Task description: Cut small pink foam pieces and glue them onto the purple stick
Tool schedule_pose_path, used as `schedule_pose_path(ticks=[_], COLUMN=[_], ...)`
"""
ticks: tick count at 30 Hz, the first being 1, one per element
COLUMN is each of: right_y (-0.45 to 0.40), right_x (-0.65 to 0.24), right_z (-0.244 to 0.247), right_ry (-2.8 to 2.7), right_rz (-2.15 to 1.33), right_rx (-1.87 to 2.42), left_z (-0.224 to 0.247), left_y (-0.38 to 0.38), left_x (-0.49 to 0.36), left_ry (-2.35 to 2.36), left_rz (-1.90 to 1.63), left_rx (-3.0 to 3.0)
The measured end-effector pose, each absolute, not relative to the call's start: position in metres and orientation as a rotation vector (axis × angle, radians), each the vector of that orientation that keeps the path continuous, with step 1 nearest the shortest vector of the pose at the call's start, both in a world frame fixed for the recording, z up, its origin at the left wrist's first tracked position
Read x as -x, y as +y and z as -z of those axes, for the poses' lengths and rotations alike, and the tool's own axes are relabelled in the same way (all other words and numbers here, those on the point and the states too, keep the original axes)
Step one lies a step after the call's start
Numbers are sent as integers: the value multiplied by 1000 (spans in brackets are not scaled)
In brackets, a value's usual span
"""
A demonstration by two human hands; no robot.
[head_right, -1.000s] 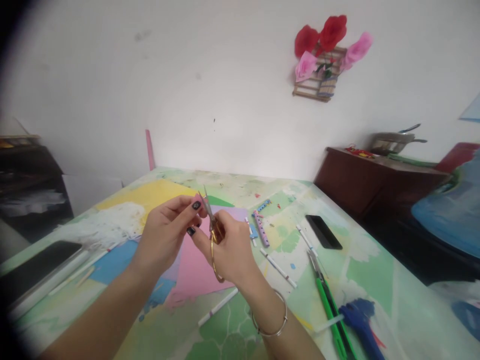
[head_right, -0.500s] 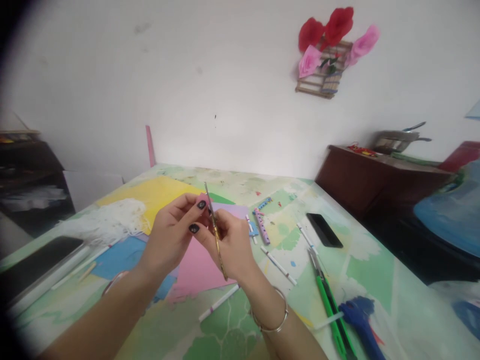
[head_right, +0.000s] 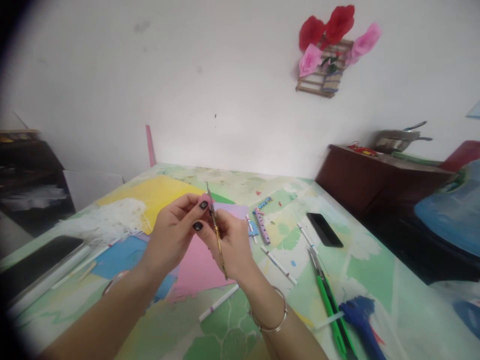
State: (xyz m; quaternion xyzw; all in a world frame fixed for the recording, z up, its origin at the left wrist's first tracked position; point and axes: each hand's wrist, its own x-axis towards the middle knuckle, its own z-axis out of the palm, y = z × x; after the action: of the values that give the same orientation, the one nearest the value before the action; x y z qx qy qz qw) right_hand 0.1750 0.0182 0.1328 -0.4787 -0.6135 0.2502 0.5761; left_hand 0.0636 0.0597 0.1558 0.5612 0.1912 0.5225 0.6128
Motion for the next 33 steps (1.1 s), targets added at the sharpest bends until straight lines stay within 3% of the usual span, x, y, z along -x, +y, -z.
schedule_pose_path(ticks=[33], right_y=[21], right_x=[-185], right_z=[-133], right_ry=[-1495], right_rz=[-617], right_rx=[1136], left_z=[-157], left_y=[67], left_x=[-65], left_ry=[365], left_rz=[-1143], left_rx=[-1187])
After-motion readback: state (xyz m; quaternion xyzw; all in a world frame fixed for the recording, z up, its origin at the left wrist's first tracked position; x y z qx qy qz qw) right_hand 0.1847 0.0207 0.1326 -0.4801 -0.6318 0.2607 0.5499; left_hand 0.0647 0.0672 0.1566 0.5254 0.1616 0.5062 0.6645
